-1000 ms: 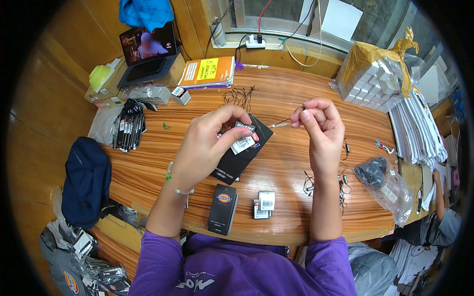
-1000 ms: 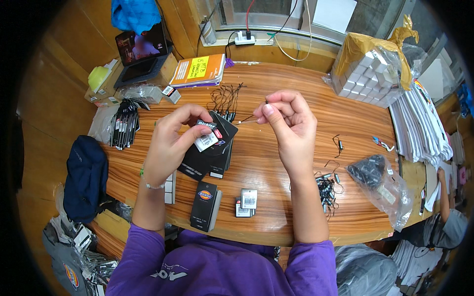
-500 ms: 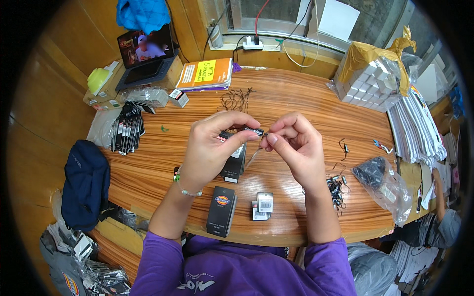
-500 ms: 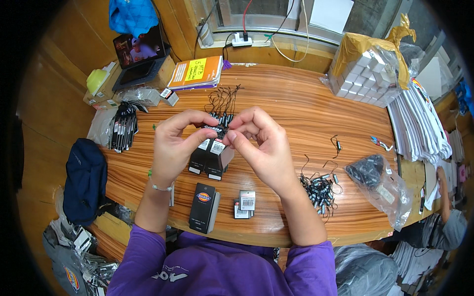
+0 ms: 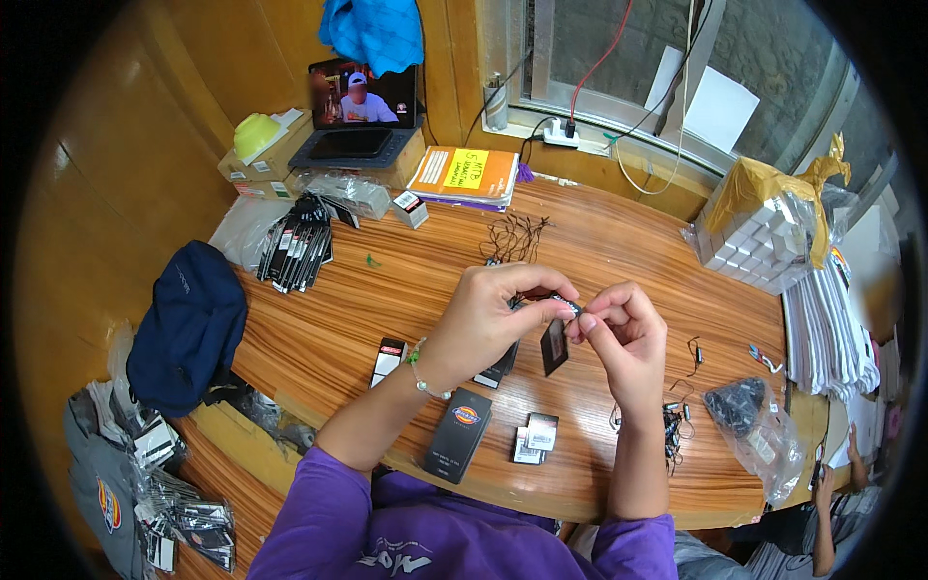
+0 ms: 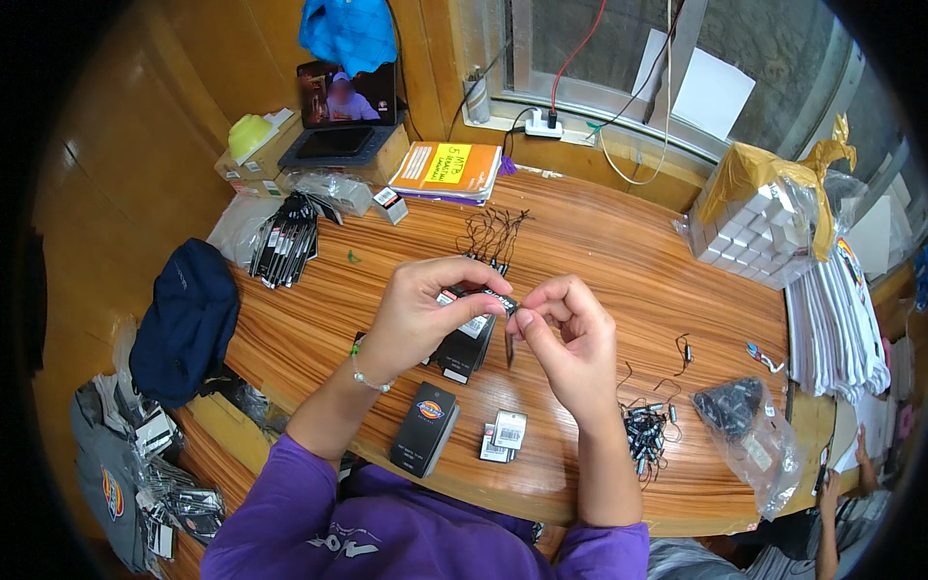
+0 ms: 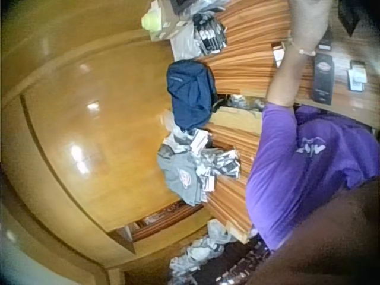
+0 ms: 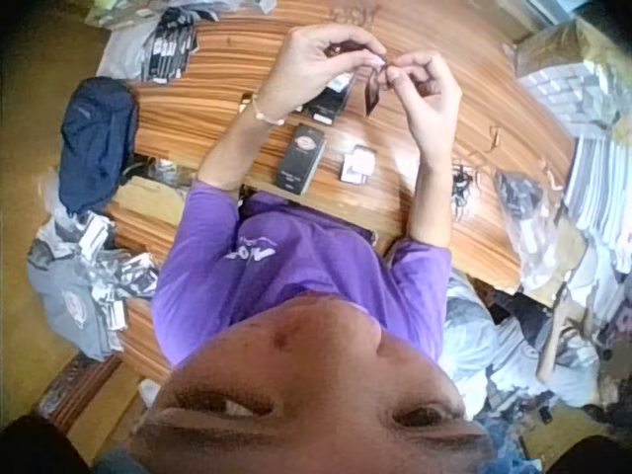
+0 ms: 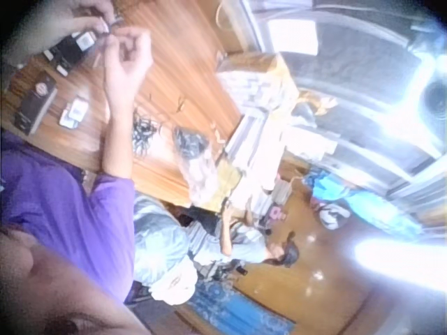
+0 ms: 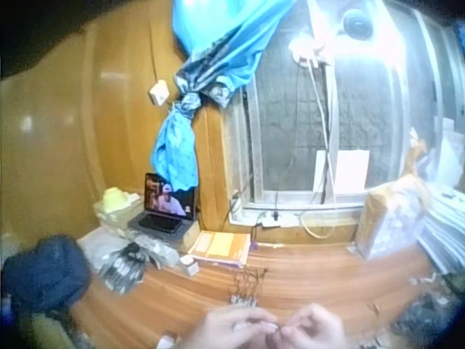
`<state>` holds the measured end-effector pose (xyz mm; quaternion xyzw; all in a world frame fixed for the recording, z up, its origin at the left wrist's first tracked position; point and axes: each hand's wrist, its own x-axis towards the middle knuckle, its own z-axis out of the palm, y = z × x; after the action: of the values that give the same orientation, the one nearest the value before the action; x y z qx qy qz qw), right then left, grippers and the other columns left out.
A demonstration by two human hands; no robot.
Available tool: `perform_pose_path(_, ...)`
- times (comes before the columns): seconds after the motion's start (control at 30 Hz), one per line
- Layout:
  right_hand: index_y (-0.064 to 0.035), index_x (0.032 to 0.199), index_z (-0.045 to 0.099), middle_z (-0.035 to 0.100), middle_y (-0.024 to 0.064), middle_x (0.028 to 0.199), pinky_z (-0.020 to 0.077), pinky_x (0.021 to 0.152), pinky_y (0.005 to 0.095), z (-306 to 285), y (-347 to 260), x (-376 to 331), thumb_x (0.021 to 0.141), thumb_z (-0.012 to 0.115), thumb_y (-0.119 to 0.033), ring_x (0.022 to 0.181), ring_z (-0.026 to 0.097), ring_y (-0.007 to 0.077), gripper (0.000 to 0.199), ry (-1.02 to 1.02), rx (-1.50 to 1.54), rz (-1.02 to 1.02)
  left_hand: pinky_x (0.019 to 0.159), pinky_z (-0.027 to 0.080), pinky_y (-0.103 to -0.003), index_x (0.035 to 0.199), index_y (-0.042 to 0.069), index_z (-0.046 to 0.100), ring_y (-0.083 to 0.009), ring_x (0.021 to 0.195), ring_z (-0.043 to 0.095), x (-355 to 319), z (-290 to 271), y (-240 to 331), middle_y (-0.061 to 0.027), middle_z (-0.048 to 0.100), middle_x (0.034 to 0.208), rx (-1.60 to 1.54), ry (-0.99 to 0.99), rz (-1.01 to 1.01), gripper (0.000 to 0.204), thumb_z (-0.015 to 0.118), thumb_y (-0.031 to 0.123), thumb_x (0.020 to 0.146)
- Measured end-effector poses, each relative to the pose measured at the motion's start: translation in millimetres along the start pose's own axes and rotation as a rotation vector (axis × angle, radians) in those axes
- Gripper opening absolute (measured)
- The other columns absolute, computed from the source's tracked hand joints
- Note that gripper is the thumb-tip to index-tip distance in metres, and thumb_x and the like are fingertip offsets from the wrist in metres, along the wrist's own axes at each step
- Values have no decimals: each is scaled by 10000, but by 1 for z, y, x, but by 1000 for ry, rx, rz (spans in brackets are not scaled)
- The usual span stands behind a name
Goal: The person repeatedly picks up small black rectangular boxes and thin black wires from a wooden table. They attach the wires to the boxes and place the assembled units into a growing pile. A laptop is visible in the background.
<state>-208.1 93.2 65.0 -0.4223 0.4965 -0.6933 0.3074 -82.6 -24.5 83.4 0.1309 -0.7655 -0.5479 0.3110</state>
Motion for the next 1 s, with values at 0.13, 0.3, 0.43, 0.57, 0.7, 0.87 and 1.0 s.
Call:
perform_pose_path(0.13,4,881,494,600,64,794,480,647,204,2,1,-1,834,549,25,752,591,94,76,-28,18,21,646,464,-218,873,-6,658,-85,734,589,-1,-3,1,-59,647,822,9,-29,-23,133,668,52,753)
perform_pose_path(0.3,3,901,479,613,88,820,492,660,220,3,0,-2,836,560,18,736,595,108,105,-112,27,56,642,461,-214,855,-8,661,-83,717,588,0,-10,3,-54,649,794,49,-101,12,125,669,68,756)
perform_pose_path(0.43,-5,924,469,623,103,821,503,657,233,-3,0,-2,838,564,9,739,611,131,129,-203,204,90,652,464,-216,853,-11,661,-84,719,588,1,-9,5,-49,650,782,-88,-181,-42,115,656,61,763)
perform_pose_path(0.57,-6,937,460,624,105,804,510,654,241,-10,3,-1,838,565,2,752,621,144,144,-283,312,149,667,493,-230,858,-49,636,-119,725,605,-2,-8,9,-81,645,797,-240,-190,-231,87,600,-12,787)
perform_pose_path(0.7,-8,926,445,612,93,783,488,646,233,-2,5,1,847,565,-24,716,592,114,144,-360,355,136,648,500,-222,845,-48,632,-109,702,605,-6,-13,7,-78,639,768,-232,-195,-171,73,614,-39,775)
perform_pose_path(0.87,-8,921,430,601,78,767,464,649,214,-4,5,0,854,559,-34,704,573,102,148,-347,332,94,645,495,-209,845,-37,634,-99,700,600,-3,-9,4,-70,637,767,-246,-185,-159,73,634,-18,775)
perform_pose_path(1.0,-11,912,440,594,69,769,468,654,219,-3,4,-1,859,553,-35,723,575,103,127,-341,325,89,651,494,-208,855,-38,626,-99,707,598,-3,-10,2,-68,636,783,-291,-193,-180,85,637,-15,774)
